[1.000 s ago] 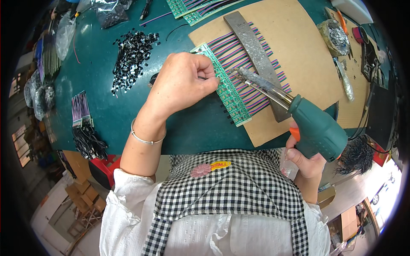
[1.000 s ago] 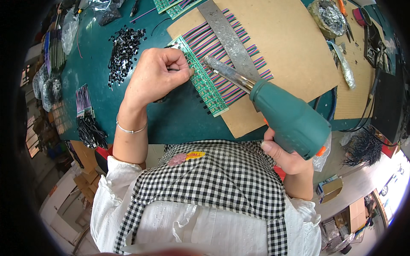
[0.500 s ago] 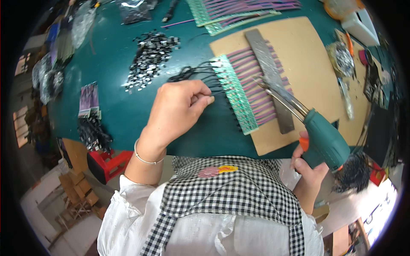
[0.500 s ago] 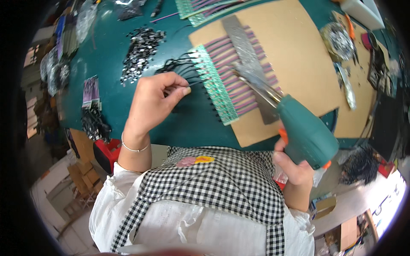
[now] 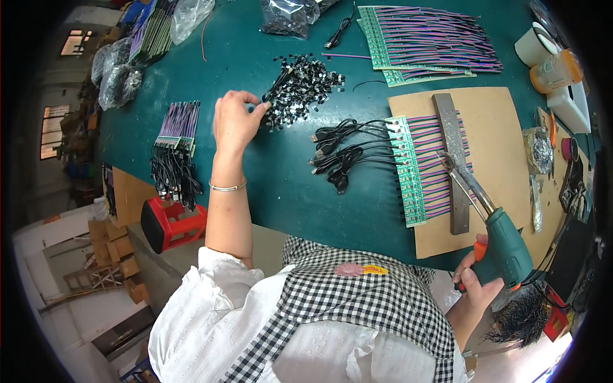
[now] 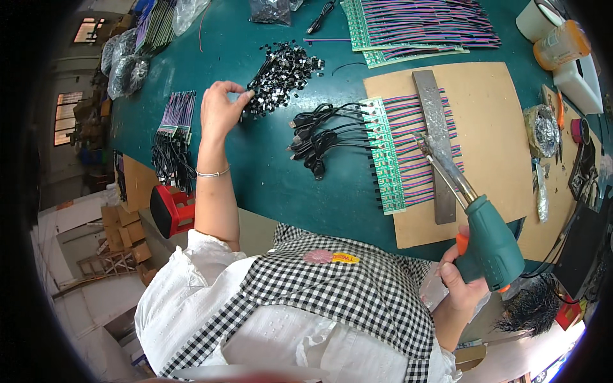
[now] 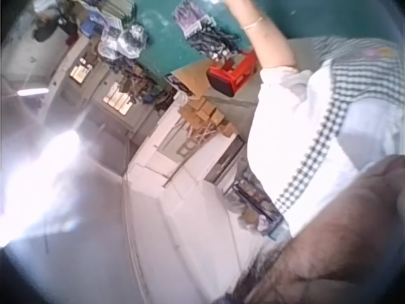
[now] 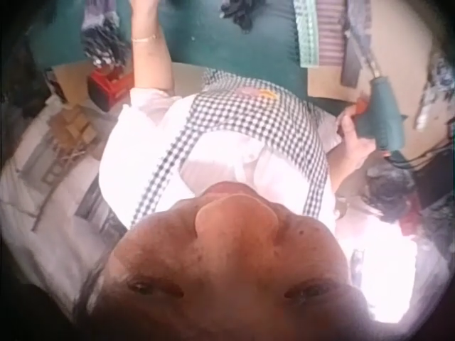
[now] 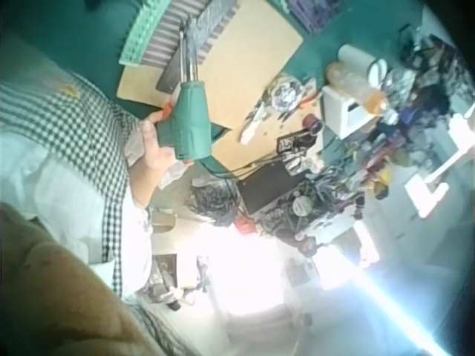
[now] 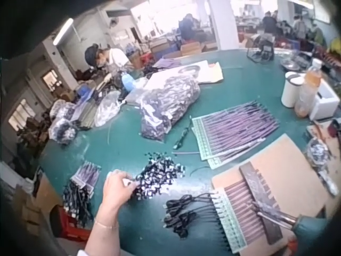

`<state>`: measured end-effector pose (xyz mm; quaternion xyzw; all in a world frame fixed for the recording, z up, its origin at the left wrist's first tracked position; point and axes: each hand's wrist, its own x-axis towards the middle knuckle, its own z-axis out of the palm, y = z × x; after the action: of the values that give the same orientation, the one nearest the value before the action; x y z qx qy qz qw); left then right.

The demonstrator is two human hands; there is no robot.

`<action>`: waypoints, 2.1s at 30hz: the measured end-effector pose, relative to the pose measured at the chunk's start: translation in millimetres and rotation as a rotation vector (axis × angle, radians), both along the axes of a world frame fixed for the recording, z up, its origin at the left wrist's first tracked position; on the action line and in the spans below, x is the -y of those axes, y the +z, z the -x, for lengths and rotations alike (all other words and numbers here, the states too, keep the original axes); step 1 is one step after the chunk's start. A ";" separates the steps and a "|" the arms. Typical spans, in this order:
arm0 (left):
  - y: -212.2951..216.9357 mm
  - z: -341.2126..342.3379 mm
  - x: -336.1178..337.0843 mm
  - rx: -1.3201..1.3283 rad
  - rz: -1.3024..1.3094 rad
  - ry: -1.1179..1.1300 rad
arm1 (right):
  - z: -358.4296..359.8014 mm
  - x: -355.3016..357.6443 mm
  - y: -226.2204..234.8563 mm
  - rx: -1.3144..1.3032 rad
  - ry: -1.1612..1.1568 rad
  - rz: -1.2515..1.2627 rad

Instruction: The person solders wires to small green PCB strips with a soldering iron at a factory workbench.

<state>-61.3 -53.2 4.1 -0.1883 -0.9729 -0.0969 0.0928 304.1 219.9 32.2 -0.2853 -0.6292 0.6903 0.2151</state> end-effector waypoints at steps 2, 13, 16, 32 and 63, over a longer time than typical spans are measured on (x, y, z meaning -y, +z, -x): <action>-5.2 4.6 4.6 0.150 -0.028 0.041 | -0.2 -0.8 -1.5 0.014 -0.002 0.005; 11.8 -9.9 -16.2 -0.027 -0.786 0.067 | 9.9 3.0 2.3 0.001 -0.003 0.014; 25.8 -9.5 -30.5 0.099 -1.253 -0.097 | 10.0 3.5 1.2 -0.012 0.013 0.028; 67.1 -139.0 -110.0 1.361 -1.173 -0.462 | 35.1 7.5 10.6 -0.141 -0.026 0.071; 35.6 -182.1 -128.9 0.736 -0.783 -0.843 | 54.4 11.6 -2.5 -0.185 0.187 -0.309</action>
<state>120.8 75.7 39.7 -0.4583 -0.6780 -0.5273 -0.2285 249.7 208.3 29.7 -0.1246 -0.7288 0.6258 0.2484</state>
